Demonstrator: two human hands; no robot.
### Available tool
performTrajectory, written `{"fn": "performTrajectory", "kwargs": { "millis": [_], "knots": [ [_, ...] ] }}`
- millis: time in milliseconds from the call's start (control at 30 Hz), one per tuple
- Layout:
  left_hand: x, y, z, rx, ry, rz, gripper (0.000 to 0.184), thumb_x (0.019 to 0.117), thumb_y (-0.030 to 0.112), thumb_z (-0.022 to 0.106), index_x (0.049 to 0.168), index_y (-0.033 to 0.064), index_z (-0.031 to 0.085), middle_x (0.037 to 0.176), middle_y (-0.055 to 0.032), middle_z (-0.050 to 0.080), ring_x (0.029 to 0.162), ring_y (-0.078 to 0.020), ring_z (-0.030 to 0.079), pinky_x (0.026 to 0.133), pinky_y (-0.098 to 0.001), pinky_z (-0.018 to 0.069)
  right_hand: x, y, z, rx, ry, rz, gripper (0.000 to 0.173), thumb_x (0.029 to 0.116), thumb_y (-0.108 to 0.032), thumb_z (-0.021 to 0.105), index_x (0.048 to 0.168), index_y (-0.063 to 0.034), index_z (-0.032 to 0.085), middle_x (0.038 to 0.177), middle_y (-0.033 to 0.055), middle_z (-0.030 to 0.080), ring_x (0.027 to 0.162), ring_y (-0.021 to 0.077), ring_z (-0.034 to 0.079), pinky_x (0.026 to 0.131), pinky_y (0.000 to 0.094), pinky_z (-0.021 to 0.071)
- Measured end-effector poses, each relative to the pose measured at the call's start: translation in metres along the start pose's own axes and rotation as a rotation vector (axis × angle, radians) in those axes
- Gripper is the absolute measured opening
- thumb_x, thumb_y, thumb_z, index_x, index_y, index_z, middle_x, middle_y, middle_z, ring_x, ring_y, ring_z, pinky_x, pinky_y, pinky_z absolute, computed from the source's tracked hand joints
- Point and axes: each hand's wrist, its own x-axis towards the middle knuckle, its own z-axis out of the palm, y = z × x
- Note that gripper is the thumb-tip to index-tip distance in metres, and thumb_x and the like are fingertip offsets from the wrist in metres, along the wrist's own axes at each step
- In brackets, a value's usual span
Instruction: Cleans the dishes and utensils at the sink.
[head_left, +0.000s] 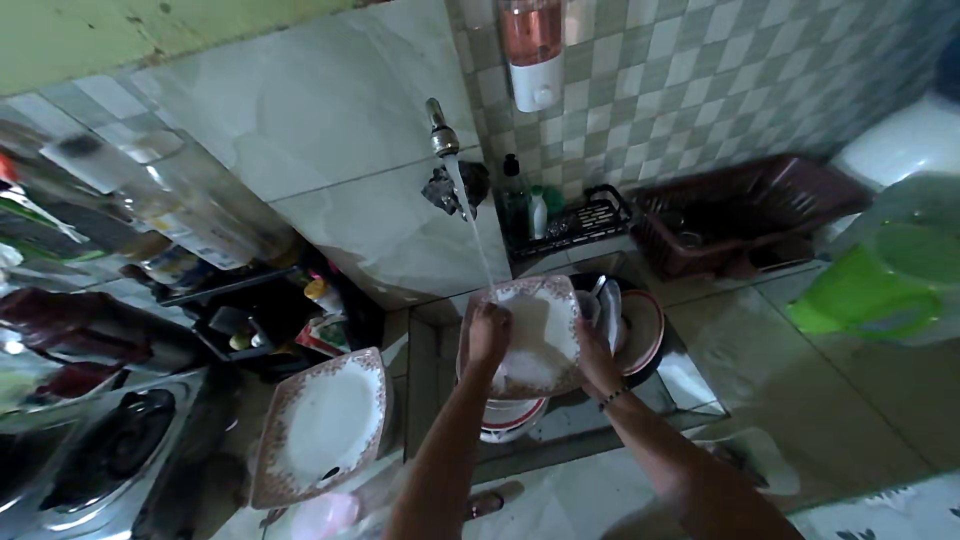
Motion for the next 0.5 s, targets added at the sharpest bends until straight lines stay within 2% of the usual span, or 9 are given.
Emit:
{"fn": "performTrajectory", "kwargs": {
  "millis": [67,100,133,200,267,333,367,433,500],
  "knots": [
    [0.011,0.022,0.015,-0.103,0.071,0.072,0.023,0.0991,0.014,0.063,0.114,0.0010,0.074,0.127,-0.0208,0.065,0.125,-0.0357,0.059,0.110,-0.0499,0.0457,-0.004,-0.003,0.012,0.027,-0.010,0.005,0.045,0.1122,-0.030,0.039,0.128,0.0049,0.062,0.126,0.0194,0.064,0.117,0.0217,0.061,0.102,0.0392,0.0498],
    [0.011,0.034,0.026,-0.150,0.067,0.131,0.023,0.0986,0.014,0.064,0.114,0.0006,0.074,0.127,-0.0210,0.065,0.124,-0.0353,0.059,0.110,-0.0494,0.0465,-0.005,-0.005,0.016,0.020,-0.002,0.006,0.044,0.1122,-0.030,0.040,0.121,0.0047,0.065,0.116,0.0176,0.066,0.108,0.0198,0.062,0.096,0.0377,0.0513],
    [0.008,0.044,0.034,-0.178,0.041,0.188,0.023,0.0991,0.015,0.063,0.113,0.0002,0.074,0.125,-0.0206,0.066,0.123,-0.0341,0.060,0.109,-0.0483,0.0476,-0.004,-0.007,0.017,0.007,0.003,-0.004,0.044,0.1124,-0.030,0.039,0.119,0.0053,0.065,0.112,0.0177,0.066,0.105,0.0198,0.062,0.094,0.0375,0.0513],
    [-0.012,0.056,0.042,-0.212,-0.038,0.301,0.025,0.1006,0.018,0.060,0.109,-0.0016,0.074,0.120,-0.0192,0.069,0.120,-0.0307,0.064,0.108,-0.0441,0.0492,0.005,-0.005,0.011,0.039,0.004,-0.025,0.046,0.1126,-0.029,0.036,0.129,0.0052,0.062,0.124,0.0194,0.066,0.116,0.0213,0.062,0.102,0.0387,0.0510],
    [-0.041,0.055,0.037,-0.251,-0.143,0.380,0.024,0.0980,0.017,0.062,0.102,-0.0042,0.073,0.113,-0.0197,0.071,0.113,-0.0295,0.067,0.104,-0.0429,0.0515,0.012,-0.008,0.000,0.073,0.083,-0.007,0.046,0.1123,-0.031,0.038,0.129,0.0057,0.061,0.125,0.0207,0.064,0.116,0.0232,0.062,0.101,0.0410,0.0505],
    [-0.056,0.035,0.026,-0.196,-0.240,0.361,0.021,0.0976,0.016,0.064,0.101,-0.0021,0.075,0.116,-0.0182,0.070,0.117,-0.0298,0.064,0.106,-0.0442,0.0493,0.013,-0.019,-0.016,-0.009,0.123,-0.032,0.046,0.1124,-0.028,0.038,0.131,0.0074,0.060,0.131,0.0231,0.062,0.122,0.0257,0.058,0.106,0.0419,0.0467],
    [-0.057,0.022,0.018,-0.116,-0.276,0.283,0.020,0.0977,0.016,0.065,0.104,0.0002,0.075,0.122,-0.0175,0.069,0.122,-0.0311,0.062,0.108,-0.0470,0.0476,0.015,-0.021,-0.022,-0.064,0.132,-0.056,0.046,0.1124,-0.028,0.038,0.133,0.0071,0.059,0.134,0.0242,0.061,0.126,0.0275,0.057,0.109,0.0434,0.0448],
    [-0.048,-0.001,0.006,0.020,-0.265,0.071,0.026,0.0987,0.016,0.063,0.119,0.0029,0.073,0.140,-0.0191,0.060,0.134,-0.0364,0.053,0.113,-0.0532,0.0424,0.022,-0.023,-0.030,-0.151,0.156,-0.123,0.046,0.1117,-0.030,0.040,0.133,0.0045,0.061,0.134,0.0238,0.063,0.128,0.0284,0.058,0.111,0.0452,0.0445],
    [-0.038,-0.016,-0.004,-0.034,-0.140,-0.096,0.049,0.0984,0.021,0.065,0.144,0.0056,0.057,0.155,-0.0230,0.044,0.142,-0.0417,0.043,0.116,-0.0555,0.0387,0.030,-0.020,-0.034,-0.157,0.168,-0.127,0.049,0.1109,-0.036,0.042,0.135,0.0013,0.061,0.136,0.0224,0.062,0.130,0.0290,0.057,0.112,0.0482,0.0432]
  ]
}}
